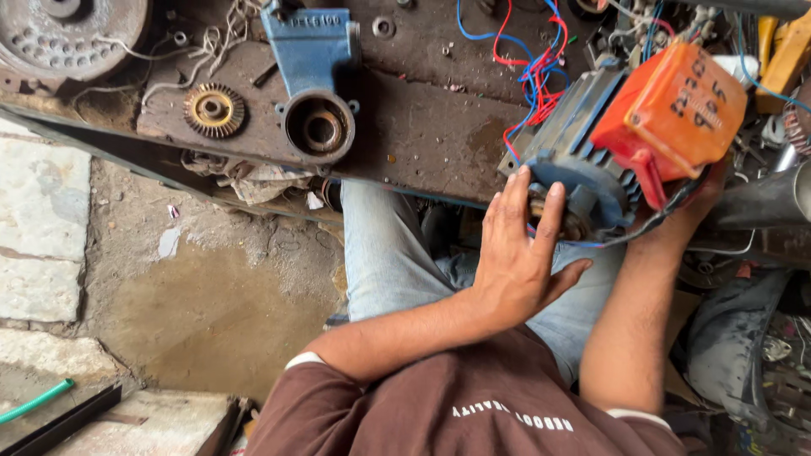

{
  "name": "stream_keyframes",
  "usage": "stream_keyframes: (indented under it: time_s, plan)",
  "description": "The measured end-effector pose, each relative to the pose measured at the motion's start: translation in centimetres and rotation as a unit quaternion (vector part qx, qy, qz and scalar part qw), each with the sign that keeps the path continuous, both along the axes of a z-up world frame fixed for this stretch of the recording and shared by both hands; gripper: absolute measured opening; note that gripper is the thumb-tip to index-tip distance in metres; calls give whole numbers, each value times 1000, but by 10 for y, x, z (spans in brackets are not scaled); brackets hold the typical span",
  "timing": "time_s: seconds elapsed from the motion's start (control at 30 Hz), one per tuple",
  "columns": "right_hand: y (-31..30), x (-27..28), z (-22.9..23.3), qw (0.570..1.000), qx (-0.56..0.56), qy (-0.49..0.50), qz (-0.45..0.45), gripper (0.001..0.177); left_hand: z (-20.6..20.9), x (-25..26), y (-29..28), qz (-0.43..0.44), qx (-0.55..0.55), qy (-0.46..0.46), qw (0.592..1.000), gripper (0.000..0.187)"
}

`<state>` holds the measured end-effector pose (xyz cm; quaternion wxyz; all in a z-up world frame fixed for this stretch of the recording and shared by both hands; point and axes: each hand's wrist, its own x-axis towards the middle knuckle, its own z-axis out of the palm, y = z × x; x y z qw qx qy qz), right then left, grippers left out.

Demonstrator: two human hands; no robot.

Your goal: The person places an orange electrical component onto a motor, then uses a screwdriver to tighten screws on the component. The person repeatedly adjusts the component and secures it to the motor.

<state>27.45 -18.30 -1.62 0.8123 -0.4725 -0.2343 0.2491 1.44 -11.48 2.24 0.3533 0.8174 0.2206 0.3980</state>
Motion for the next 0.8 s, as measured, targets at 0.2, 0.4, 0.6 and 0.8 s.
stream_keyframes:
  time_s: [0.2, 0.4, 0.6, 0.8]
  plan:
    - [-17, 8, -18, 995, 80, -18, -52, 55, -14, -2, 0, -18, 12, 1, 1000, 108]
    - [-29, -1, -14, 987, 127, 8, -95, 47, -23, 7, -6, 8, 18, -9, 1000, 109]
    - [-27, 5, -12, 987, 95, 26, -124, 58, -22, 28, 4, 53, 41, -87, 994, 106]
    - [-34, 18, -29, 984, 88, 30, -152, 62, -13, 32, 35, -2, 105, -61, 993, 95]
